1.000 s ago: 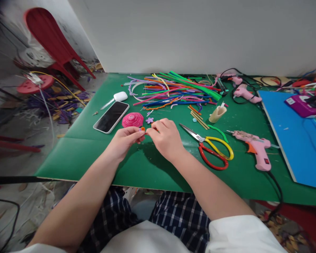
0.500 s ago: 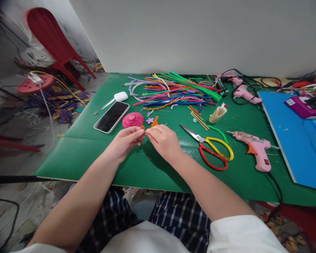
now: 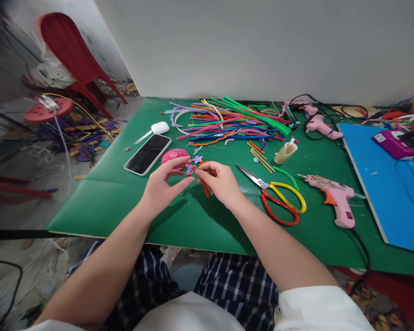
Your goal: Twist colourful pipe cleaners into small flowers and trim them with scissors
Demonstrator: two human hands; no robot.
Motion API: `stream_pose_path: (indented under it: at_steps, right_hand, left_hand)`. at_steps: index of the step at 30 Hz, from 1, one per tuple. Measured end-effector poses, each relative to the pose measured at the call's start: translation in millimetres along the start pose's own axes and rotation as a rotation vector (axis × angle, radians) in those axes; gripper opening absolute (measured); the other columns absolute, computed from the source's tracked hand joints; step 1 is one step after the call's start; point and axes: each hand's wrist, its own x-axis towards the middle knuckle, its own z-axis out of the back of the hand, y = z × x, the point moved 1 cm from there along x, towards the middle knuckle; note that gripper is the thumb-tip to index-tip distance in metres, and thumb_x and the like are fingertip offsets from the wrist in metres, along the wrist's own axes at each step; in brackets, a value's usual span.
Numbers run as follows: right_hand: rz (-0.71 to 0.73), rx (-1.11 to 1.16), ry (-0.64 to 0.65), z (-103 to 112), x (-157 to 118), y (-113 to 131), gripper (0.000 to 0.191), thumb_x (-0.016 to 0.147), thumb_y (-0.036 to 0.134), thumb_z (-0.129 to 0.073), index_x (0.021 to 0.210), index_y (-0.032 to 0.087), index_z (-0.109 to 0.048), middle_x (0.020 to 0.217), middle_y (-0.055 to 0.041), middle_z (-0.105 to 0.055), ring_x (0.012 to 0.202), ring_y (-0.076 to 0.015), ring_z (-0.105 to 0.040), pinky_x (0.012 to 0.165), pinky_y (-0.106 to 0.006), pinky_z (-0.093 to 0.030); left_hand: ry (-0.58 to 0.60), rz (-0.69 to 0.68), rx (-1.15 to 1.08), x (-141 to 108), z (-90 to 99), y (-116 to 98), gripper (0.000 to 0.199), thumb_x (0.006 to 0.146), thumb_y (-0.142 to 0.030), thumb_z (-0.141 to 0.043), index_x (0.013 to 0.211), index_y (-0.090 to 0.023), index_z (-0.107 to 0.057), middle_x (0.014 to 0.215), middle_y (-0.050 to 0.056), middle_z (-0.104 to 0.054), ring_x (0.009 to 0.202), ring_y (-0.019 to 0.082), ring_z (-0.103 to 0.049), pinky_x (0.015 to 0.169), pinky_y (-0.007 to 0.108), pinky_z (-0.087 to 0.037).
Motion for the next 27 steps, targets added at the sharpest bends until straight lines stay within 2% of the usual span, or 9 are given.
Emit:
stream_pose_path:
  at_steps: [2,5,8,10,13,18,22,25,27]
  right_hand:
    - [-0.008,0.035,0.001,-1,-1,1,0.023,0.068,0.038,-0.067,0.076,0.018,-0.06,0.058,0.0037,-0.059,0.037,-0.0047,-0.042,0.033,-0.019,-0.03]
    - [-0.047,0.122,0.037,-2,-3,1,0.023,0.066,0.037,-0.069,0.077,0.018,-0.06,0.06,0.003,-0.062,0.041,-0.0059,-0.048,0.038,-0.019,-0.038]
    - [-0.055,0.202,0.09,-2,-4,1,0.019,0.067,0.033,-0.069,0.079,0.019,-0.062,0.065,0.0017,-0.064,0.052,-0.0083,-0.056,0.047,-0.021,-0.046]
    - [-0.04,0.227,0.103,-1,-4,0,0.017,0.067,0.03,-0.069,0.08,0.02,-0.063,0.068,0.0016,-0.065,0.059,-0.0095,-0.059,0.053,-0.022,-0.049]
    - [-0.02,0.215,0.106,0,-3,-1,0.018,0.067,0.029,-0.069,0.081,0.021,-0.064,0.073,0.0011,-0.066,0.067,-0.0111,-0.062,0.059,-0.024,-0.05]
    - [-0.017,0.216,0.165,-1,-4,-2,0.018,0.071,0.031,-0.066,0.085,0.021,-0.064,0.075,-0.0001,-0.066,0.066,-0.0115,-0.063,0.06,-0.026,-0.051]
    - [0.123,0.049,0.169,-4,-8,3,0.015,0.073,0.027,-0.063,0.087,0.021,-0.066,0.086,-0.0019,-0.067,0.075,-0.014,-0.063,0.066,-0.029,-0.052]
    - [0.329,-0.211,0.081,-5,-12,6,0.012,0.073,0.023,-0.063,0.085,0.023,-0.067,0.09,-0.0024,-0.066,0.083,-0.0158,-0.061,0.07,-0.03,-0.051]
    - [0.385,-0.277,0.017,-5,-12,6,0.009,0.075,0.024,-0.061,0.082,0.023,-0.067,0.087,-0.0022,-0.066,0.08,-0.0153,-0.06,0.068,-0.029,-0.05]
  left_hand:
    - [-0.016,0.065,-0.019,0,-0.6,2,0.029,0.072,-0.031,-0.064,0.099,-0.02,-0.064,0.101,0.006,-0.066,0.092,0.02,-0.061,0.08,0.031,-0.048]
    - [-0.029,0.227,-0.212,1,-0.9,7,0.019,0.071,-0.031,-0.065,0.084,-0.017,-0.066,0.084,0.005,-0.068,0.079,0.018,-0.063,0.076,0.031,-0.05]
    - [-0.025,0.345,-0.446,4,-0.5,9,0.034,0.063,-0.027,-0.072,0.094,-0.018,-0.063,0.082,0.004,-0.067,0.08,0.018,-0.064,0.075,0.031,-0.051]
    - [-0.028,0.371,-0.505,4,-0.3,10,0.04,0.061,-0.025,-0.074,0.098,-0.019,-0.062,0.079,0.002,-0.066,0.077,0.016,-0.063,0.072,0.03,-0.052]
    - [-0.06,0.349,-0.488,5,0.0,8,0.033,0.062,-0.024,-0.073,0.093,-0.018,-0.063,0.075,0.001,-0.064,0.071,0.013,-0.062,0.068,0.027,-0.051]
    - [-0.065,0.335,-0.475,5,0.4,5,0.024,0.064,-0.025,-0.072,0.086,-0.017,-0.065,0.075,0.002,-0.065,0.071,0.013,-0.061,0.066,0.025,-0.05]
    - [-0.089,0.329,-0.507,5,1.2,7,0.023,0.064,-0.024,-0.071,0.086,-0.019,-0.063,0.07,0.0,-0.064,0.069,0.013,-0.06,0.063,0.024,-0.048]
    - [-0.078,0.365,-0.528,4,1.0,8,0.027,0.063,-0.024,-0.072,0.087,-0.02,-0.062,0.067,-0.001,-0.064,0.066,0.012,-0.06,0.062,0.024,-0.047]
    - [-0.043,0.409,-0.574,3,0.0,8,0.028,0.062,-0.025,-0.072,0.088,-0.019,-0.061,0.067,-0.001,-0.064,0.064,0.012,-0.06,0.062,0.024,-0.047]
